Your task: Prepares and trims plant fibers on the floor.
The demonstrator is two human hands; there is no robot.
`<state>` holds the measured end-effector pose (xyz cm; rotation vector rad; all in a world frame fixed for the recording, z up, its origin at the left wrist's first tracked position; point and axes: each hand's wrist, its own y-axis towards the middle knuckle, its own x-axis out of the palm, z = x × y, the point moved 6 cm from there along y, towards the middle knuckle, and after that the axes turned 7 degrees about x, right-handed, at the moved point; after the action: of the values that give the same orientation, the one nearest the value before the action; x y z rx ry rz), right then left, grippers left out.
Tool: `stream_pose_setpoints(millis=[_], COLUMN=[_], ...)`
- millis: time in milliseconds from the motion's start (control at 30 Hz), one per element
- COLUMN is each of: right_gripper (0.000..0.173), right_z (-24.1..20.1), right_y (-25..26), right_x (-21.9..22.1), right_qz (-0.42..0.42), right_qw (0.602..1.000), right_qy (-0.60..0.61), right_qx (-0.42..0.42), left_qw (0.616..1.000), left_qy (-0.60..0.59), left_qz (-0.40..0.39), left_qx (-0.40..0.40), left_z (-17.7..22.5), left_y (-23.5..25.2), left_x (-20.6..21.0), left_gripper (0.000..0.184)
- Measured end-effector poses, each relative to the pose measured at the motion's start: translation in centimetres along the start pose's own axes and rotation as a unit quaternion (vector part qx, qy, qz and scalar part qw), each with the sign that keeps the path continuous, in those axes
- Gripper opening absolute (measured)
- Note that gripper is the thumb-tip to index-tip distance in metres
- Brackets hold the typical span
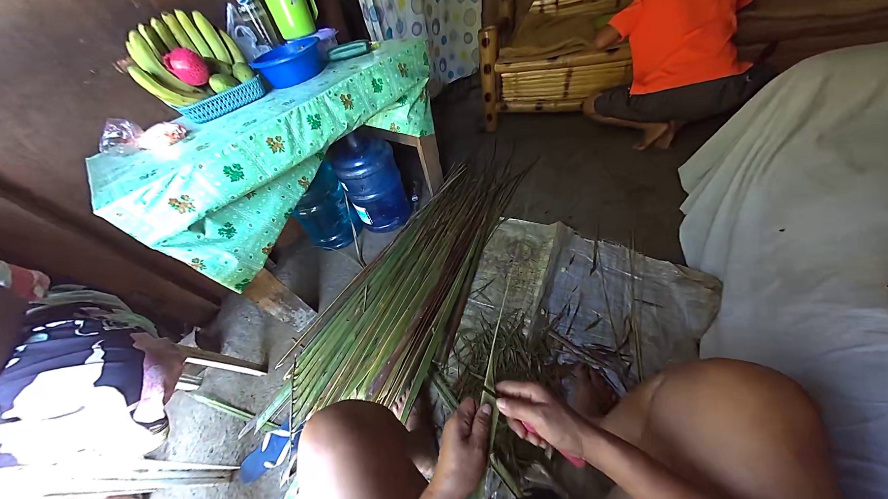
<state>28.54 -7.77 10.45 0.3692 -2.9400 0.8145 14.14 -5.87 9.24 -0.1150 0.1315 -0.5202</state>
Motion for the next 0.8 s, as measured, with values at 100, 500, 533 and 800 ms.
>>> stream_pose_setpoints(millis=[100, 500, 533, 800], right_gripper=[0.023, 0.030, 0.030, 0.039], right_z=[-0.3, -1.5, -1.6, -2.1], right_y=[0.1, -0.5, -0.4, 1.2], right_x=[-1.1, -0.3, -0.5, -5.1], right_qz=[0.035, 0.023, 0.027, 0.144], right_qw=[0.999, 0.936, 0.931, 0.919], right_qy=[0.028, -0.283, -0.294, -0.331], right_qx=[0.008, -0.208, -0.216, -0.159], left_qw=[1.000, 0.975, 0.970, 0.956], left_qy=[-0.004, -0.207, -0.227, -0.259], left_qz=[0.002, 0.029, 0.024, -0.038], left_qx=[0.030, -0.079, -0.089, -0.133], left_z=[-0.2, 0.0, 0.0, 0.2], left_y=[-0.1, -0.3, -0.4, -1.5], left_x=[0.0, 0.3, 0.4, 1.2], left_gripper=[0.016, 0.023, 0.023, 0.029])
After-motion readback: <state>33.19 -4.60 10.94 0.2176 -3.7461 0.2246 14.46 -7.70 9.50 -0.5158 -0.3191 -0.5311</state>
